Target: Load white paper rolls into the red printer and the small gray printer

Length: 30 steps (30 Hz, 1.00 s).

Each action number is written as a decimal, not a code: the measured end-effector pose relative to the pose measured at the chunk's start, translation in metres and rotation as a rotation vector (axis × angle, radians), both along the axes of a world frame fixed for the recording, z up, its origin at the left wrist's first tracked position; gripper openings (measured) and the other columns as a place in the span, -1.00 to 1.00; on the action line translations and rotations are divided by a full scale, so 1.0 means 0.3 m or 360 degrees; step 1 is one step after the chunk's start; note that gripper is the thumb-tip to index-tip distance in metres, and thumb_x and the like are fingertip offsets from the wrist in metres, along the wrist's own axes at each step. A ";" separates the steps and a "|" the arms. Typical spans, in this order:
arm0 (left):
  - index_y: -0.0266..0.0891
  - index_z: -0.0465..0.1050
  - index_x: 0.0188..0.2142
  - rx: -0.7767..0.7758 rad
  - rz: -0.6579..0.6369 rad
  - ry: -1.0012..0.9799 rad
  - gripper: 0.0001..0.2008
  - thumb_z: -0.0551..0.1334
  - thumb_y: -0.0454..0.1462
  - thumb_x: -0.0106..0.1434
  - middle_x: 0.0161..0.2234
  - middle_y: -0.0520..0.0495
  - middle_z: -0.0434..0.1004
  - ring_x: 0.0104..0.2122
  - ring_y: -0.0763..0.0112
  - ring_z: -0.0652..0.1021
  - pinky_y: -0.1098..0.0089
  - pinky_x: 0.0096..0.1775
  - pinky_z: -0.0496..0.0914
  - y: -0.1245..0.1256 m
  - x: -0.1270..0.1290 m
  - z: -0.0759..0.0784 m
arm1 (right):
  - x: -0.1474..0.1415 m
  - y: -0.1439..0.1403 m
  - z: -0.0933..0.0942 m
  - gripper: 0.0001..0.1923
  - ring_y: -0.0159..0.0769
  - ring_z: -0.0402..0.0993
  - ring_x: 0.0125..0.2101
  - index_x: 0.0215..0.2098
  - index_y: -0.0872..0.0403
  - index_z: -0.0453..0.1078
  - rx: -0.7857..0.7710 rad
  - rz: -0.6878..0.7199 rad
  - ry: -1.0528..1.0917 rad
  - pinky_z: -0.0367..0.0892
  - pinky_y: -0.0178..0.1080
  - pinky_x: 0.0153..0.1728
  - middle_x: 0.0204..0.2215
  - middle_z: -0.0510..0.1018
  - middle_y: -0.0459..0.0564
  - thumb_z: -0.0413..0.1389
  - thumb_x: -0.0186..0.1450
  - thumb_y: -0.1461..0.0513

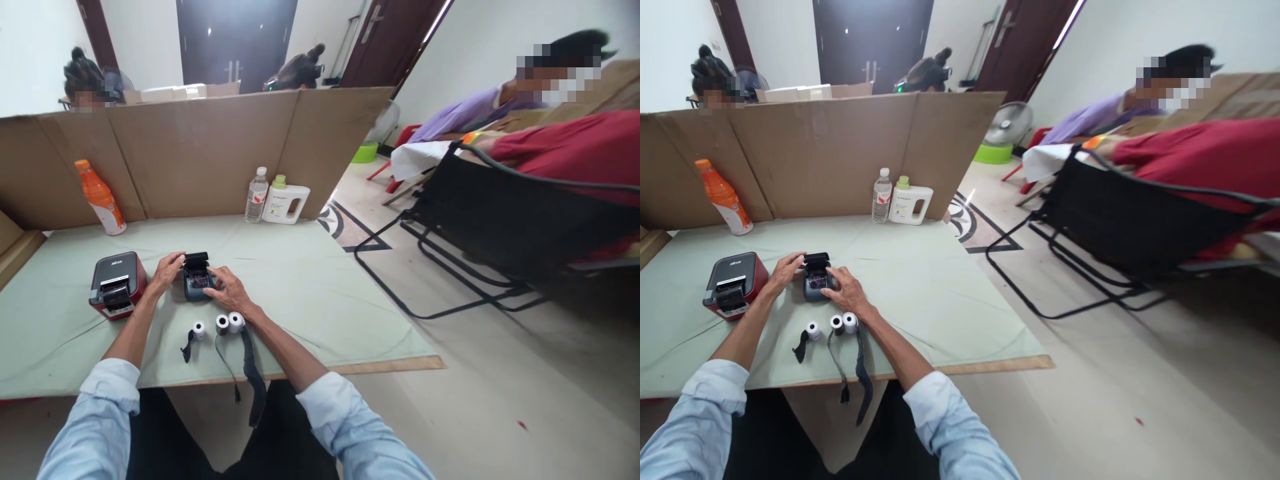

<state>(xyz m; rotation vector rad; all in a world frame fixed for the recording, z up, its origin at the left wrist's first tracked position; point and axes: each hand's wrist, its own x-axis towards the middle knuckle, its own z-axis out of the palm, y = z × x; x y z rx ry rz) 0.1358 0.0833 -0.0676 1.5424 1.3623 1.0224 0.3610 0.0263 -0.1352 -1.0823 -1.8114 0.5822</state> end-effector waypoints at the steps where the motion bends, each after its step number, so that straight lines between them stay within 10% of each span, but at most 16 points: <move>1: -0.26 0.60 -0.01 0.0004 0.0037 0.0018 -0.32 0.30 0.22 0.13 -0.07 -0.22 0.63 -0.21 0.16 0.61 0.38 -0.36 0.45 0.008 0.011 0.004 | -0.003 0.002 0.009 -0.42 -0.34 0.45 -0.36 0.24 -0.04 0.44 0.0020 -0.0025 -0.0036 0.46 -0.19 -0.17 -0.12 0.48 -0.02 0.33 0.27 0.16; 7: -0.27 0.57 -0.21 0.0066 0.0143 0.0096 -0.46 0.18 0.16 0.23 -0.19 -0.19 0.63 -0.32 0.22 0.61 0.38 -0.41 0.43 0.020 0.021 -0.010 | -0.022 0.035 0.071 -0.79 -0.36 0.48 -0.34 -0.04 -0.03 0.62 0.0081 -0.0156 -0.0203 0.42 -0.25 -0.16 -0.13 0.51 -0.01 0.23 0.38 0.18; 14: -0.23 0.63 -0.20 0.0293 0.0087 0.0310 -0.71 0.27 -0.15 0.14 -0.25 -0.11 0.65 -0.26 0.23 0.60 0.33 -0.25 0.47 -0.078 -0.028 -0.016 | -0.015 0.053 0.102 -0.77 -0.34 0.47 -0.31 -0.08 -0.01 0.63 0.0095 0.0000 -0.0266 0.41 -0.25 -0.16 -0.13 0.52 -0.01 0.31 0.32 0.12; 30: -0.17 0.35 0.34 0.0268 -0.0587 0.0478 -0.21 0.27 -0.31 0.06 0.37 -0.23 0.31 0.29 -0.03 0.39 0.16 0.04 0.52 -0.072 -0.066 -0.013 | 0.025 0.074 0.148 -0.49 -0.15 0.51 -0.06 0.14 0.02 0.52 0.0058 0.0359 -0.0339 0.40 -0.13 0.01 -0.01 0.58 0.07 0.39 0.24 0.14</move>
